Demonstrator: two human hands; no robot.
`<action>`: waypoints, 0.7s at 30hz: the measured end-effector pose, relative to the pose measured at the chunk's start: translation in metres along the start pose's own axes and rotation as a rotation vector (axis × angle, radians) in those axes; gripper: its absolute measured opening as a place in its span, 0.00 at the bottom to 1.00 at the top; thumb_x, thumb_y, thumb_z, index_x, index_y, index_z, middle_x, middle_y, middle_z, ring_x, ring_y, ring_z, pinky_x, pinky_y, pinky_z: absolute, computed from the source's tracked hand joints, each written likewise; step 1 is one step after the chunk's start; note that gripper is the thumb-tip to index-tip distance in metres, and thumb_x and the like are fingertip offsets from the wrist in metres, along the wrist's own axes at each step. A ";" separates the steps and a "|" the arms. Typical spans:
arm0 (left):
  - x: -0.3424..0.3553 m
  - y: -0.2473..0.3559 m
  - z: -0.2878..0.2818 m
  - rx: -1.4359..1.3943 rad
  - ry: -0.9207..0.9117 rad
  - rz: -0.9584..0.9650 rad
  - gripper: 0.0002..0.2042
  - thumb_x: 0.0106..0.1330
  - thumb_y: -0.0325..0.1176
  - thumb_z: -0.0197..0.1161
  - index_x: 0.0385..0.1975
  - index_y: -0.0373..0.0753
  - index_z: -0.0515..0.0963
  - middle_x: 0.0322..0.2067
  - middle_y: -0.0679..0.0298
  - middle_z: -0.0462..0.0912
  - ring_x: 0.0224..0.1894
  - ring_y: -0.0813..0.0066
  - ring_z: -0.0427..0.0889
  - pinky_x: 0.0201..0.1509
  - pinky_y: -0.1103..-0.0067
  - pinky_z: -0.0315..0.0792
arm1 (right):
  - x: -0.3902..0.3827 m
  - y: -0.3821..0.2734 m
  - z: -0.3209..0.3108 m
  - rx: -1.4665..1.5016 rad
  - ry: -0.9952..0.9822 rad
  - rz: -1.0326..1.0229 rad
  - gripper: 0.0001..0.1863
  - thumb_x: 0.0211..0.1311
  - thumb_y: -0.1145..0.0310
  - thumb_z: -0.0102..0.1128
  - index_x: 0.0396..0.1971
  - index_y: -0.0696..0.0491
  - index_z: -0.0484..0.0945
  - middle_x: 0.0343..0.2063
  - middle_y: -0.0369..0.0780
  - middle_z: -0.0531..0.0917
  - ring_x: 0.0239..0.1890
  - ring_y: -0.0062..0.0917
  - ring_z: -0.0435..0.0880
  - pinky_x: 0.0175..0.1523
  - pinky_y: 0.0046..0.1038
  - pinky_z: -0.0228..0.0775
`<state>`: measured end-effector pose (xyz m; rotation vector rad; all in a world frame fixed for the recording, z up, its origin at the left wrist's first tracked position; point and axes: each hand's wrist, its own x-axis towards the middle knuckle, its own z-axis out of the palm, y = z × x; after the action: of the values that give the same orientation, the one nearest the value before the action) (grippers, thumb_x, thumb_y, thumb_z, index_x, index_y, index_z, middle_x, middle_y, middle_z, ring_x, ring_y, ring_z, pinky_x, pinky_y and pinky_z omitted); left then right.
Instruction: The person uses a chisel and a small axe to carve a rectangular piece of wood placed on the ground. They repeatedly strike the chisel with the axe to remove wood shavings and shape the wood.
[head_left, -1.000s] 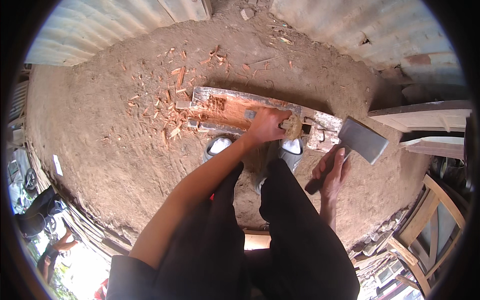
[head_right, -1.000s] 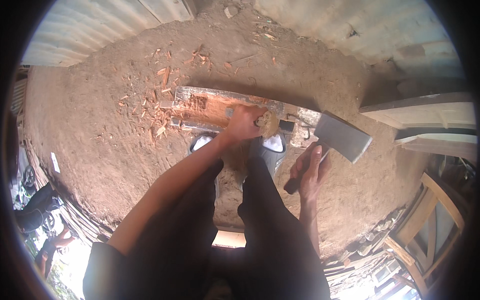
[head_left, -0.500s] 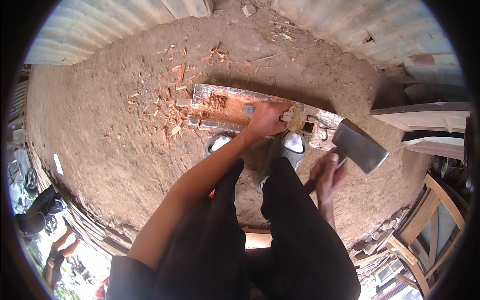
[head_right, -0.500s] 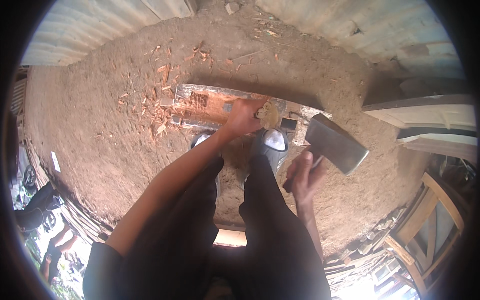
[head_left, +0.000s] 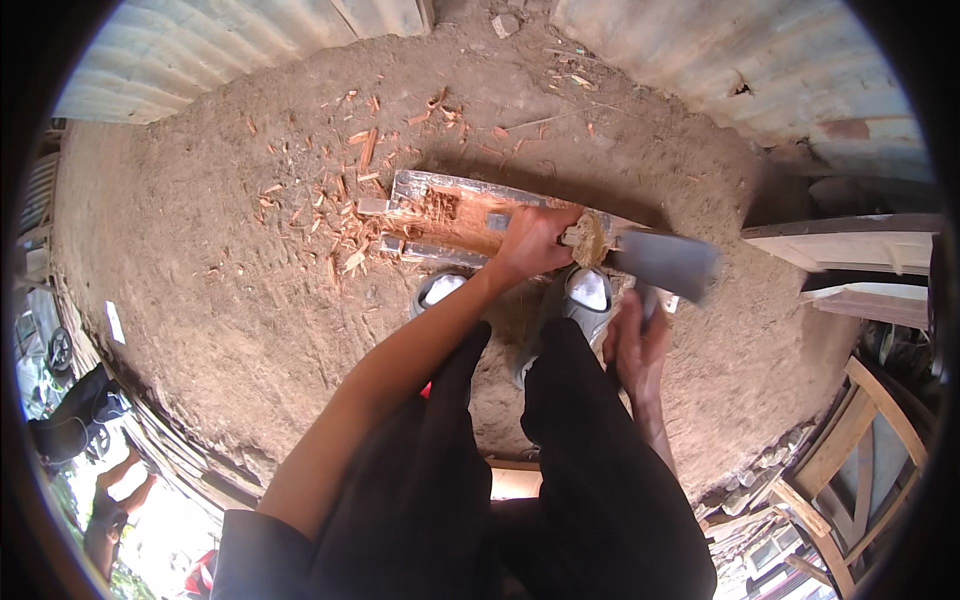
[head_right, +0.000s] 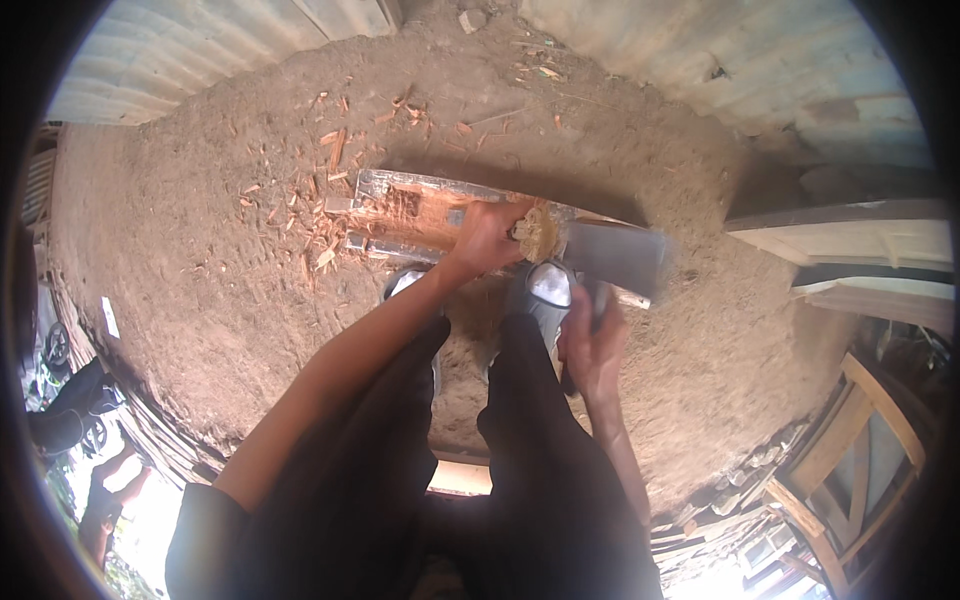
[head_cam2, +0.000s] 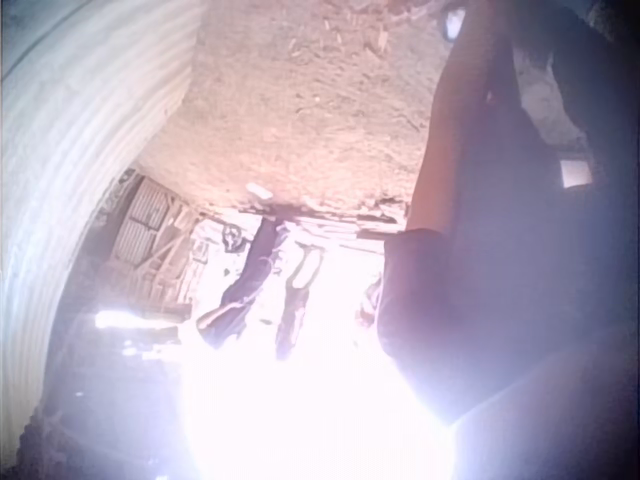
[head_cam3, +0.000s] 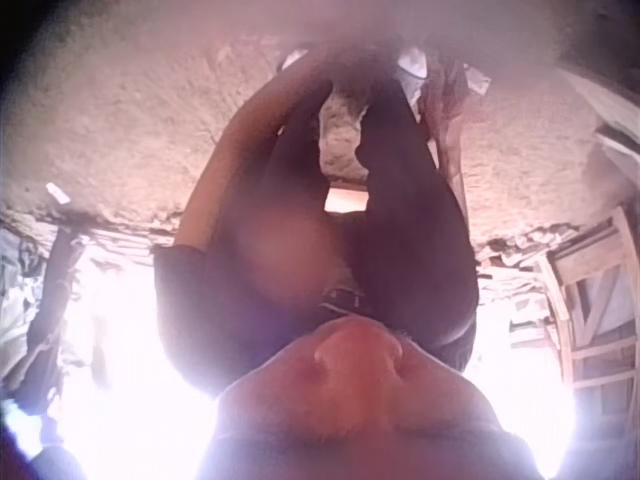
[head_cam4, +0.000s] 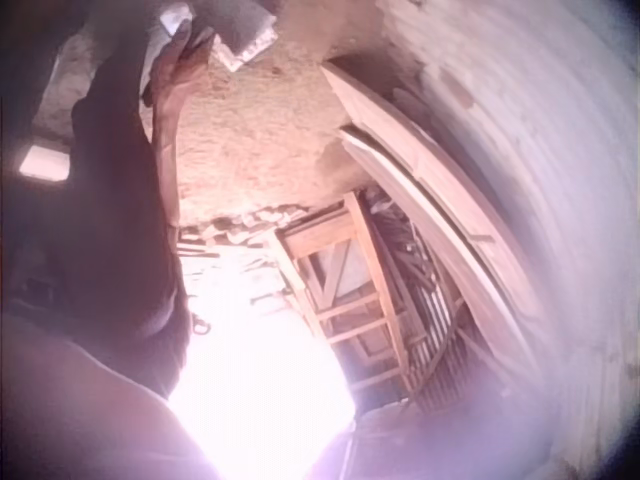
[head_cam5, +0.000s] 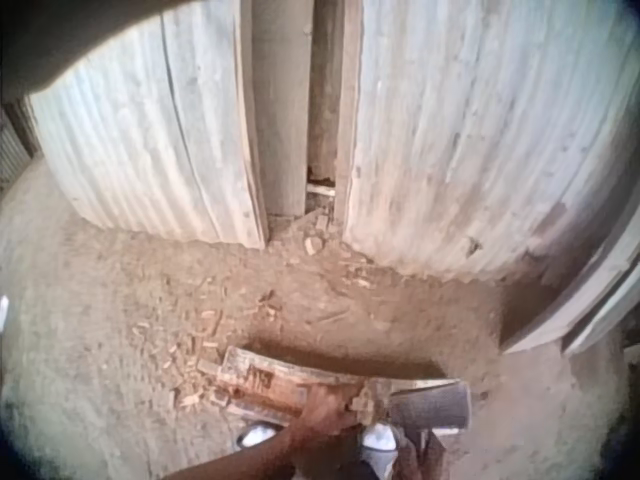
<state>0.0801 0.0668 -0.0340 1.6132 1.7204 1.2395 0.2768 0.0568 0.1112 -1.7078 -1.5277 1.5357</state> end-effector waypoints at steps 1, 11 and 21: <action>-0.001 -0.001 -0.001 0.006 -0.002 0.017 0.20 0.43 0.29 0.70 0.41 0.38 0.82 0.24 0.51 0.84 0.29 0.51 0.86 0.33 0.62 0.78 | 0.002 -0.009 0.000 -0.168 -0.095 0.080 0.17 0.81 0.57 0.52 0.45 0.59 0.74 0.15 0.32 0.71 0.13 0.15 0.69 0.17 0.22 0.61; -0.003 -0.004 0.005 0.027 -0.045 0.021 0.18 0.45 0.30 0.70 0.39 0.38 0.80 0.26 0.53 0.85 0.31 0.51 0.86 0.35 0.61 0.78 | 0.005 0.001 0.001 -0.095 -0.098 0.132 0.19 0.79 0.56 0.56 0.47 0.59 0.77 0.16 0.32 0.72 0.14 0.16 0.71 0.18 0.24 0.63; 0.001 -0.003 0.008 0.068 -0.029 -0.021 0.16 0.47 0.32 0.69 0.37 0.40 0.80 0.26 0.54 0.85 0.31 0.52 0.86 0.34 0.61 0.77 | 0.017 0.014 -0.004 0.016 -0.010 0.069 0.20 0.81 0.51 0.54 0.40 0.55 0.72 0.17 0.33 0.71 0.13 0.17 0.69 0.16 0.23 0.62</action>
<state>0.0846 0.0701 -0.0400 1.6390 1.7751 1.1533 0.2836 0.0687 0.0937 -1.7635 -1.4716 1.5880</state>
